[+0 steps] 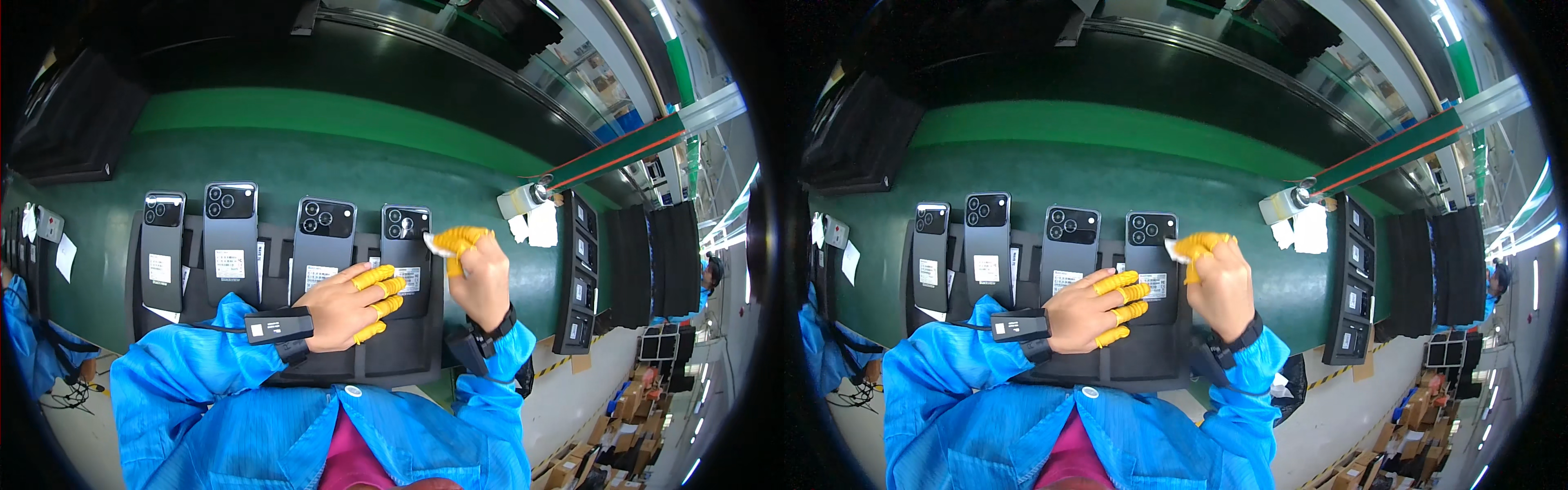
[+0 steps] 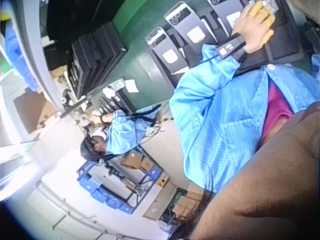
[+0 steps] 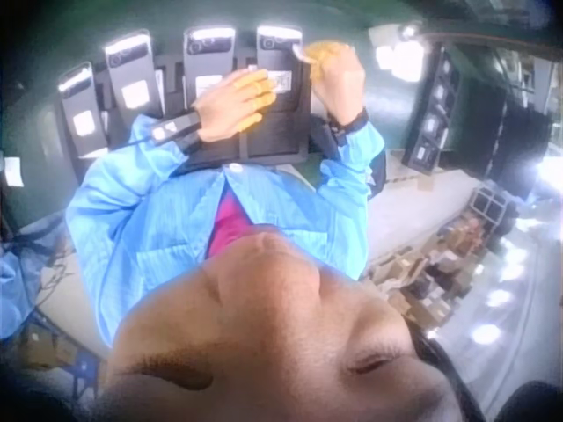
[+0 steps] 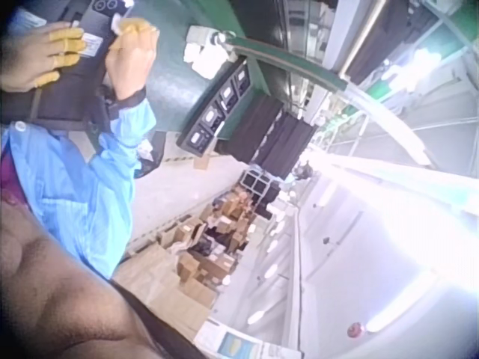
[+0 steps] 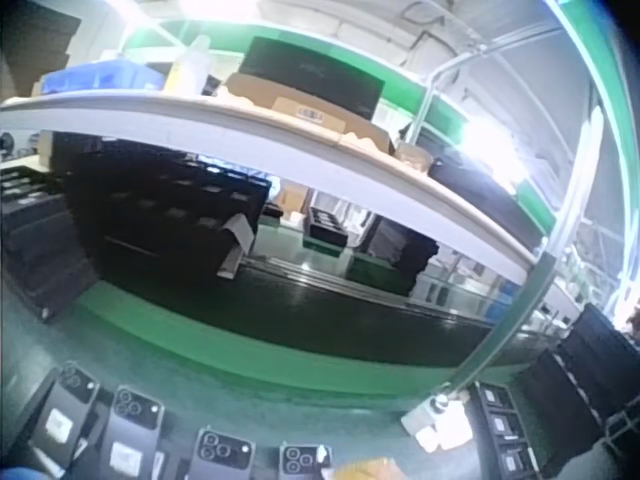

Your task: Cleaning the camera lenses of several mobile phones arranged in a tray using a cloth and cleaning solution.

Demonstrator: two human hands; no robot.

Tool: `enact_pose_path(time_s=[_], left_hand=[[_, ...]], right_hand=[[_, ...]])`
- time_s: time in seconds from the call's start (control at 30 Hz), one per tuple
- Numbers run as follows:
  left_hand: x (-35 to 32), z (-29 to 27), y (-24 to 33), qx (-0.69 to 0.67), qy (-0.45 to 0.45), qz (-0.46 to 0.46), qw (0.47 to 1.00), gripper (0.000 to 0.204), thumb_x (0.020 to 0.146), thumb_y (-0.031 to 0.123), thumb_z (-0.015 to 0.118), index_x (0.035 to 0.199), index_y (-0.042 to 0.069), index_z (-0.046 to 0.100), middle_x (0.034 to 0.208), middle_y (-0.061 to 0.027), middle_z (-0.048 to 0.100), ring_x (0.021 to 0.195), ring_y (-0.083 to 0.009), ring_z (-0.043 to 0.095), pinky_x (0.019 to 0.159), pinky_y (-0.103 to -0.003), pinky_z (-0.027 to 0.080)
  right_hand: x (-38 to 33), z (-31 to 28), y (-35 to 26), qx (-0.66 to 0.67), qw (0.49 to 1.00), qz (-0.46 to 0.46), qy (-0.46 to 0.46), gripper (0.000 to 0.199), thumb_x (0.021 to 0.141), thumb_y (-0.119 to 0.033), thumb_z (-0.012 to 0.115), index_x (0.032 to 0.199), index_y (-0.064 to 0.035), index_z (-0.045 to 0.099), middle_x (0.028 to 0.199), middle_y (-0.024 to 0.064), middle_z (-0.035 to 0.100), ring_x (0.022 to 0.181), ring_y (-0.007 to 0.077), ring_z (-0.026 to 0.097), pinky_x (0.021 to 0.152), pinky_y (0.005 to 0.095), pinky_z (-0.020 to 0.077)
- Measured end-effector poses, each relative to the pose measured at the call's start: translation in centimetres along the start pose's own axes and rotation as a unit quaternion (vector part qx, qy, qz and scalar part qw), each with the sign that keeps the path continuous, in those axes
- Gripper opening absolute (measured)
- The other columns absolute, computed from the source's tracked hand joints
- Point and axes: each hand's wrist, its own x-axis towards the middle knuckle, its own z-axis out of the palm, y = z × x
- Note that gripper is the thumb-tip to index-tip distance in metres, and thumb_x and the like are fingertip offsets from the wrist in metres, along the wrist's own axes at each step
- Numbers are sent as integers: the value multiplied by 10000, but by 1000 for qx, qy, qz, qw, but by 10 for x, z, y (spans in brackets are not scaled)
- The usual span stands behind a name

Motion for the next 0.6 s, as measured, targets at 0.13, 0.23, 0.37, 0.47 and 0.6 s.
enact_pose_path(time_s=[0.13,0.23,0.37,0.47,0.6], left_hand=[[3,4,-1,-1,10,15,1000,426,859,263,625,1250,102,579,1343,-93,514,1308,-283,432,1116,-451,307],[2,5,0,-3,19,17,1000,422,863,269,620,1248,99,581,1324,-98,522,1302,-288,437,1120,-453,307],[2,5,0,-10,27,15,999,405,865,285,617,1225,100,602,1283,-99,545,1289,-288,450,1127,-460,304],[2,3,0,-1,40,29,999,390,861,288,622,1200,97,616,1260,-100,556,1271,-288,466,1123,-460,311],[3,4,0,-7,49,29,998,383,848,282,636,1183,96,625,1226,-97,569,1251,-290,481,1113,-462,328]], right_hand=[[25,20,12,-81,996,-21,0,282,599,71,587,854,-11,675,876,150,610,839,353,570,726,429,506],[30,29,13,-82,995,5,-61,272,581,60,593,832,-9,670,847,147,599,826,352,570,720,425,508],[33,42,11,-51,996,-35,-56,268,563,43,602,818,-2,670,791,148,578,823,345,572,713,422,510],[46,46,4,-23,995,-69,-67,277,555,49,596,815,-6,674,805,142,593,822,334,572,744,410,508],[50,44,-1,14,986,-138,-97,290,556,45,600,827,-11,685,852,111,615,830,306,574,781,372,507]])
